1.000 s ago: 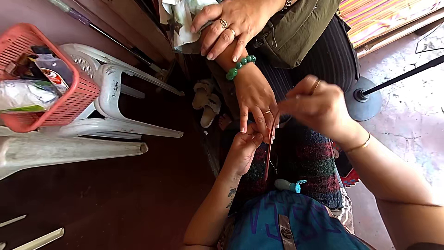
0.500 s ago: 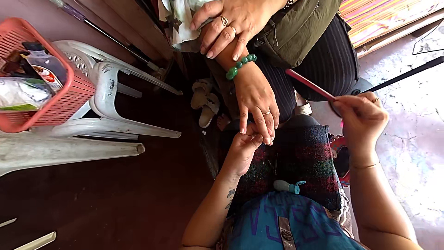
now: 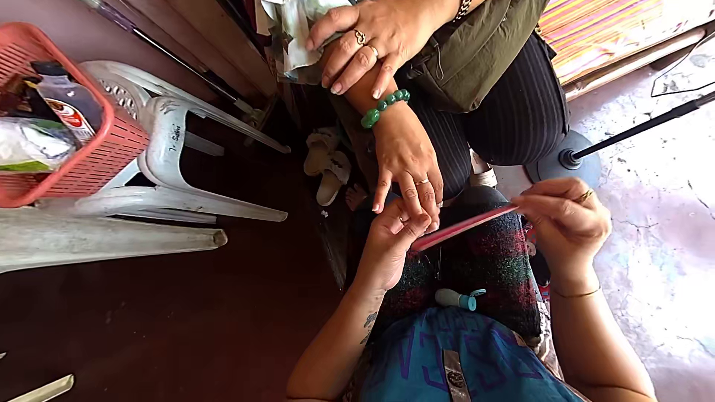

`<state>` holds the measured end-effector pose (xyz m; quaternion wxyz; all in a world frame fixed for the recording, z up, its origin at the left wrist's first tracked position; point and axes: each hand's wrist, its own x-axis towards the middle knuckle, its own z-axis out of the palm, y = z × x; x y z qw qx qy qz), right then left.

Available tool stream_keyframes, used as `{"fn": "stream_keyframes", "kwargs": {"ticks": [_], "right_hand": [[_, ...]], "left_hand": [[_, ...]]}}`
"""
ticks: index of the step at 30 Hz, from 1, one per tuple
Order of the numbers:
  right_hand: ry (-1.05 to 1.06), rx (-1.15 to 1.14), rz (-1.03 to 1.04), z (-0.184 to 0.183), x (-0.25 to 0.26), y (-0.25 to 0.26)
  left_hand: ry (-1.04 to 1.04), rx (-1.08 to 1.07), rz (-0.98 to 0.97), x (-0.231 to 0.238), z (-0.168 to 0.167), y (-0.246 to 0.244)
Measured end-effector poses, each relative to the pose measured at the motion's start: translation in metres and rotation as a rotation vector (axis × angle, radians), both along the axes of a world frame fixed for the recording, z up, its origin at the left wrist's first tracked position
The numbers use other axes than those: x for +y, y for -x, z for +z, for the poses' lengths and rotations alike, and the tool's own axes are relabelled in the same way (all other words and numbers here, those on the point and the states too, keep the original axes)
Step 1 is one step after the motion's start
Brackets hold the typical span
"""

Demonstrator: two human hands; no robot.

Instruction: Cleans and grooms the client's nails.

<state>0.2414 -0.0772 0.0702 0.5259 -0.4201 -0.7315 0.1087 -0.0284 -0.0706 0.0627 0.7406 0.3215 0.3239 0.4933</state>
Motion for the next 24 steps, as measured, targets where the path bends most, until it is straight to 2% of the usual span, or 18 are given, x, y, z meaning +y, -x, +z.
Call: {"fn": "stream_keyframes", "kwargs": {"ticks": [2,4,8,9,12,13,17,18,21,22,24], "right_hand": [[0.002,-0.045,0.081,-0.004,-0.006,0.009],[-0.024,-0.098,0.073,-0.007,-0.002,0.014],[-0.052,-0.054,-0.199,-0.003,0.021,0.003],[-0.073,-0.053,-0.163,0.000,0.022,0.005],[-0.083,-0.137,0.181,0.012,0.018,0.022],[-0.084,-0.168,0.198,0.012,0.022,0.023],[-0.090,-0.104,-0.095,0.004,0.054,0.004],[-0.096,-0.108,-0.058,0.009,0.052,0.008],[-0.009,-0.126,0.324,0.021,0.033,0.025],[0.022,-0.135,0.388,0.022,0.033,0.025],[0.012,-0.133,0.267,0.019,0.039,0.018]], "left_hand": [[0.051,-0.061,0.004,0.001,0.007,-0.005],[0.080,-0.092,-0.010,0.003,0.011,-0.007],[0.138,-0.113,-0.025,0.007,0.015,-0.009],[0.139,-0.121,-0.024,0.008,0.014,-0.011],[0.136,-0.157,-0.029,0.009,0.010,-0.013],[0.132,-0.167,-0.030,0.009,0.010,-0.013],[0.151,-0.164,-0.015,0.008,0.013,-0.016],[0.146,-0.176,-0.010,0.008,0.013,-0.017],[0.133,-0.189,-0.018,0.007,0.011,-0.019],[0.128,-0.186,-0.024,0.008,0.011,-0.018],[0.134,-0.192,-0.024,0.008,0.012,-0.017]]}}
